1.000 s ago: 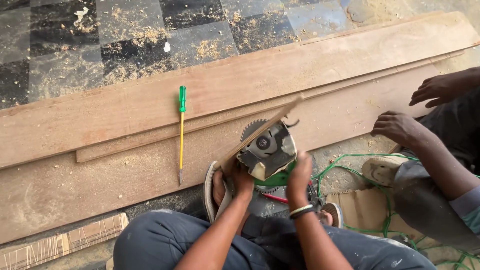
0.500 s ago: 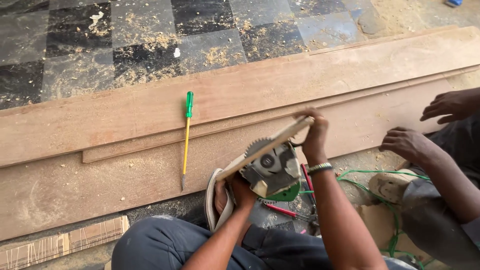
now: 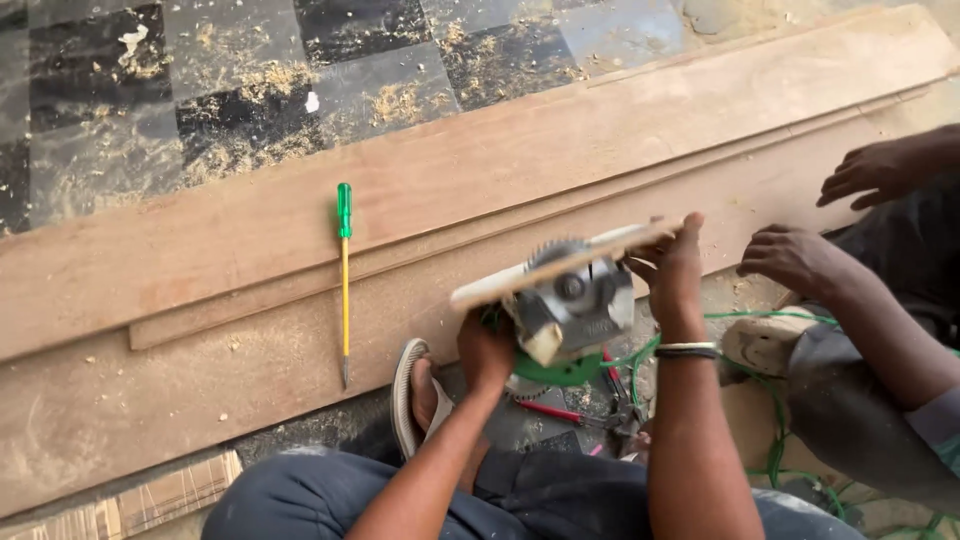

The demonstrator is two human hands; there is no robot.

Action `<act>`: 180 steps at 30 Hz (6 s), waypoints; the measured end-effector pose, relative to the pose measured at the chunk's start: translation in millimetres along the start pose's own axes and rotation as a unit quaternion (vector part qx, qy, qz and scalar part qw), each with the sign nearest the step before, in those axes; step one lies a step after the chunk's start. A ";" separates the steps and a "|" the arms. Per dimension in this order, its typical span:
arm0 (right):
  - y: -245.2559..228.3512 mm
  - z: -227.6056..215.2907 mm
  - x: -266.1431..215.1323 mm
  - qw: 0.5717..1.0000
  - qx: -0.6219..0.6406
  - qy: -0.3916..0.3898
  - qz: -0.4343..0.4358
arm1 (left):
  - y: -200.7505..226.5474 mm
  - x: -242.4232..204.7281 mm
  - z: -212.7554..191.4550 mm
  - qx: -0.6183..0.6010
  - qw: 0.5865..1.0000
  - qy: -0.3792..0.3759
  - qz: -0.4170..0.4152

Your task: The recorder is assembling and repairing a circular saw, attaching the base plate and adjusting internal components with tools.

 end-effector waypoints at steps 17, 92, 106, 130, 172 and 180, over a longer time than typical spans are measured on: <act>-66.0 94.3 -58.9 0.985 -0.052 -0.165 0.004 | 14.6 -3.4 -12.1 -0.025 1.000 -0.004 0.014; 10.6 66.6 -74.7 0.913 0.384 -0.060 0.126 | 3.6 -6.3 4.3 -0.051 0.994 -0.029 -0.097; 46.6 38.6 -57.1 0.925 0.355 0.065 0.114 | -3.8 -9.9 6.4 -0.065 0.996 -0.007 -0.065; 36.0 58.3 -65.0 0.907 0.404 0.001 0.118 | -2.5 -14.1 2.2 -0.080 0.994 -0.010 -0.073; 20.8 64.5 -65.4 0.938 0.322 -0.087 0.092 | 9.6 -9.4 3.2 -0.099 0.995 0.008 -0.011; 5.7 76.2 -76.6 0.945 0.299 -0.103 0.083 | 12.5 -8.9 4.3 -0.117 0.991 -0.039 -0.049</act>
Point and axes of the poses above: each hand's wrist, its own x-axis towards the middle knuckle, its own z-axis out of the palm, y = z × x, the point moved 10 cm from there along x, towards the middle knuckle, and after that the axes turned 3 degrees about -z, right-handed, at the moved point
